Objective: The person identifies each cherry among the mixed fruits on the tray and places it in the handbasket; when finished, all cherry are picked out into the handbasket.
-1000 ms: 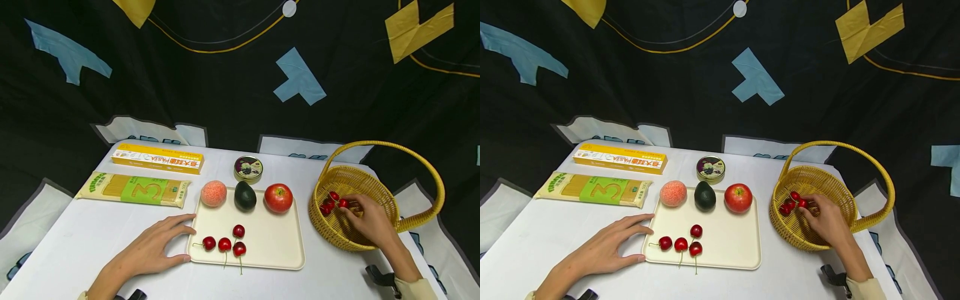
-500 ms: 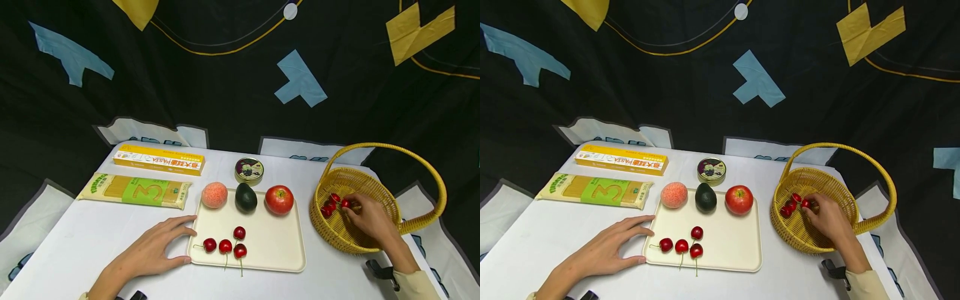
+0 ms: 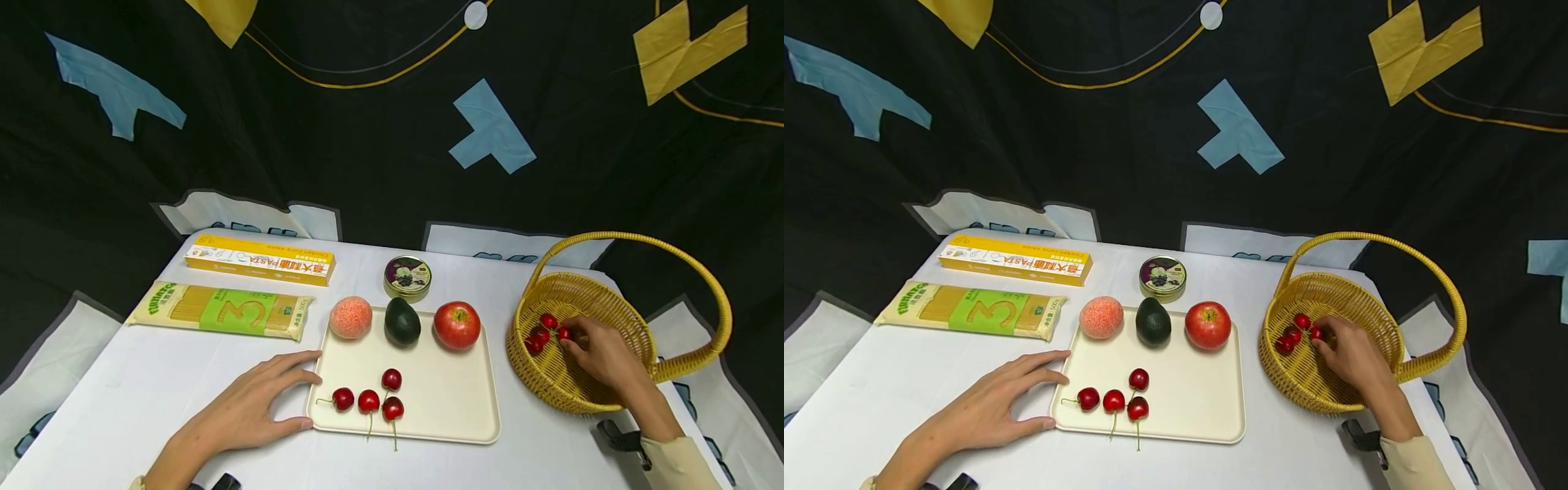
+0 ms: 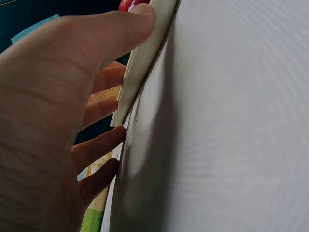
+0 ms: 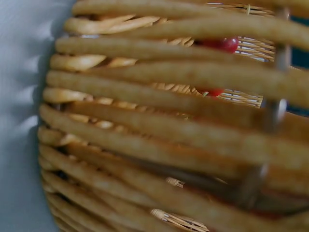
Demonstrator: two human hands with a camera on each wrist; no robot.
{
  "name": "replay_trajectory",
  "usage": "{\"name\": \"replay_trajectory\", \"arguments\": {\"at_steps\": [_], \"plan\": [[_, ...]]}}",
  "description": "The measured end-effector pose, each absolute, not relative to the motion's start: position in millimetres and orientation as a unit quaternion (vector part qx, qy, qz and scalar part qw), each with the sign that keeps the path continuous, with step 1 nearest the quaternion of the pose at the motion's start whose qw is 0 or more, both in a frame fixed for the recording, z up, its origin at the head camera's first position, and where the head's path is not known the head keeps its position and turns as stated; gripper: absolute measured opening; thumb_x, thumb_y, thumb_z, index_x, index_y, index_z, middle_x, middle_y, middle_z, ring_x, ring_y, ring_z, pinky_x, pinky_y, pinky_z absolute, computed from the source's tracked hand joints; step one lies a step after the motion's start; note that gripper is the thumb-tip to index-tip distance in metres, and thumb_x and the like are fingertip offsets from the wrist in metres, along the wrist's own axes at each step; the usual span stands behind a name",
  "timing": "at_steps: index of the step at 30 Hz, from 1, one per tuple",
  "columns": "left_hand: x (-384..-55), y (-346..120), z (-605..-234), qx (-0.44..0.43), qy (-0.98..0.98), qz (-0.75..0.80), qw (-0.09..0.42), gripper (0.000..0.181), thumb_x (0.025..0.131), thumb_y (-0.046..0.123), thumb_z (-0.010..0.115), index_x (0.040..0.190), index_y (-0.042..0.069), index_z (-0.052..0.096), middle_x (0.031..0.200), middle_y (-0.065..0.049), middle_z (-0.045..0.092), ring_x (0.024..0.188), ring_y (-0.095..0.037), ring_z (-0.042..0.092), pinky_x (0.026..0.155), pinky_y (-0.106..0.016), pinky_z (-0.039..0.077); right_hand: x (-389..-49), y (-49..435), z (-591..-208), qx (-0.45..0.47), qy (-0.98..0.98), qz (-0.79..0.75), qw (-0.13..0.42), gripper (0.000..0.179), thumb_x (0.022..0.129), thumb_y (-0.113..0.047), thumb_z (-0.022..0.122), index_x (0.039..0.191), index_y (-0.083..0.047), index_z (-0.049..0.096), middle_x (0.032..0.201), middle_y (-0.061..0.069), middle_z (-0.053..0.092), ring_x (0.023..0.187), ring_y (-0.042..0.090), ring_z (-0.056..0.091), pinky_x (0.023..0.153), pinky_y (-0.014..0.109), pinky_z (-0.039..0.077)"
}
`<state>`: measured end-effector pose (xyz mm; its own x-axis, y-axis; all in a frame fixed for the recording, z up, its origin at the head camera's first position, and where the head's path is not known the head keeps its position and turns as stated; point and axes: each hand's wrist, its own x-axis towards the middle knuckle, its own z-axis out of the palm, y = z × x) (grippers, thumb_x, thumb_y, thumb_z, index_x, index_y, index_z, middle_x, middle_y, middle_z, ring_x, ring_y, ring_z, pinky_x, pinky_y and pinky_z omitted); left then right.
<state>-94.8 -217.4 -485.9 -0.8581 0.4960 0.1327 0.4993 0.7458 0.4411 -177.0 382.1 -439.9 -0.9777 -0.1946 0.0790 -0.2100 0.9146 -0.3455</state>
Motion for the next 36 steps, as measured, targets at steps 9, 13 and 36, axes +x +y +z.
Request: {"name": "replay_trajectory", "arguments": {"at_steps": [9, 13, 36], "plan": [[-94.8, -216.6, -485.1, -0.263, -0.935, -0.239, -0.003, 0.046, 0.089, 0.067, 0.079, 0.128, 0.045, 0.069, 0.163, 0.012, 0.049, 0.146, -0.025, 0.052, 0.113, -0.059, 0.049, -173.4, 377.5, -437.9, 0.097, -0.981, 0.162, 0.044, 0.039, 0.096, -0.011, 0.081, 0.13, 0.005, 0.068, 0.123, 0.031, 0.071, 0.106, 0.046, 0.07, 0.093, 0.068, 0.058], [-94.4, -216.6, -485.0, -0.262, -0.935, -0.241, -0.006, 0.046, 0.089, 0.067, 0.079, 0.128, 0.044, 0.069, 0.163, 0.012, 0.049, 0.146, -0.025, 0.052, 0.113, -0.059, 0.049, -167.0, 368.5, -433.0, 0.097, -0.979, 0.16, 0.083, 0.04, 0.096, -0.013, 0.082, 0.129, 0.004, 0.07, 0.122, 0.03, 0.072, 0.1, 0.043, 0.07, 0.087, 0.066, 0.06], [-94.7, -216.3, -484.3, -0.26, -0.935, -0.241, -0.011, 0.045, 0.088, 0.065, 0.081, 0.127, 0.045, 0.069, 0.162, 0.01, 0.05, 0.145, -0.025, 0.053, 0.113, -0.059, 0.05, -135.5, 273.0, -411.1, 0.198, -0.937, 0.189, 0.216, 0.038, 0.088, -0.01, 0.089, 0.122, -0.008, 0.074, 0.111, 0.008, 0.074, 0.088, 0.026, 0.072, 0.072, 0.047, 0.067]]}}
